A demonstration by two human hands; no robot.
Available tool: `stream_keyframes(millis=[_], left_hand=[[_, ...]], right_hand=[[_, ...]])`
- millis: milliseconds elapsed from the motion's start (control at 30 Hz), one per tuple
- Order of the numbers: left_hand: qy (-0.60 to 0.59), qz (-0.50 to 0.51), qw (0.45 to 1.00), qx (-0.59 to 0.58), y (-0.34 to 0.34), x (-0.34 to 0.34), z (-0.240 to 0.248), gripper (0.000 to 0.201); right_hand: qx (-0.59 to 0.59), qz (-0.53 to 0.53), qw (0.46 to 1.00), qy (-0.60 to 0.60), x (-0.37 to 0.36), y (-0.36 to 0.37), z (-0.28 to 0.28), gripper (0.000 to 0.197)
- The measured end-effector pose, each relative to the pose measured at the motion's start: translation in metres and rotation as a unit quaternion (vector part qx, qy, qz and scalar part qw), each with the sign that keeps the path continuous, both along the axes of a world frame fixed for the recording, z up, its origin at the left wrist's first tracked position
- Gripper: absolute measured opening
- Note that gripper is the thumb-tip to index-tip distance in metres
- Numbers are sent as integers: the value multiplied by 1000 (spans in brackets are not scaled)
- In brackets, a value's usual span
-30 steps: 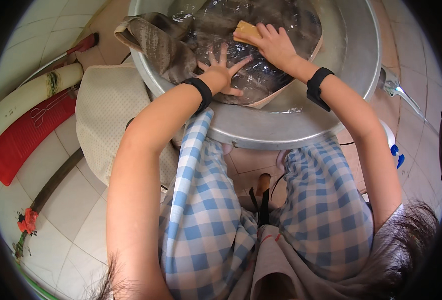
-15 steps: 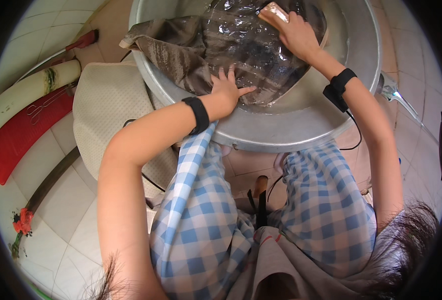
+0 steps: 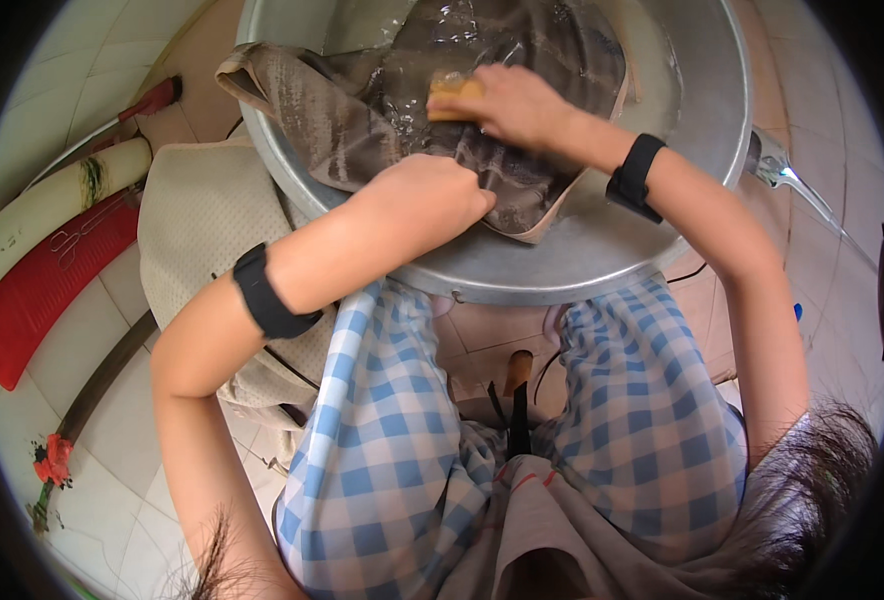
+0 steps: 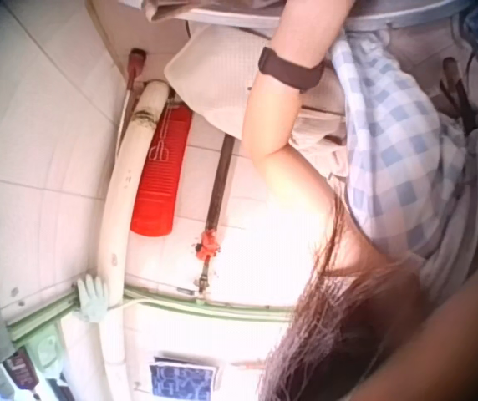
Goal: The recorder is scrubbing a large piece of cloth with a brush in a basin of soapy water.
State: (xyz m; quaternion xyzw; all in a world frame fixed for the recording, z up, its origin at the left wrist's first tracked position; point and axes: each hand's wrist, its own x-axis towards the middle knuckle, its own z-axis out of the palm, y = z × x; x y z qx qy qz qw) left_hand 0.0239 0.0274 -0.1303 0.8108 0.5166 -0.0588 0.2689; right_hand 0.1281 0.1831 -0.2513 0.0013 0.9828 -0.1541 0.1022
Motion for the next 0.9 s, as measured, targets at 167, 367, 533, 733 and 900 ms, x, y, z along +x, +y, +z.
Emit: stream_keyframes(millis=[167, 367, 533, 733, 900], left_hand=[[18, 65, 996, -61, -3, -16, 52, 37], [2, 74, 997, 2, -14, -16, 52, 23], [-10, 67, 996, -56, -20, -8, 21, 40], [-7, 44, 999, 12, -24, -8, 13, 31], [7, 17, 1000, -23, -25, -6, 21, 25]], right_hand=[[40, -95, 993, 50, 16, 51, -13, 62], [116, -252, 961, -5, 21, 80, 5, 57], [130, -256, 957, 37, 31, 79, -4, 62], [-183, -61, 980, -57, 13, -12, 39, 50], [-314, -30, 942, -117, 19, -37, 62, 52]])
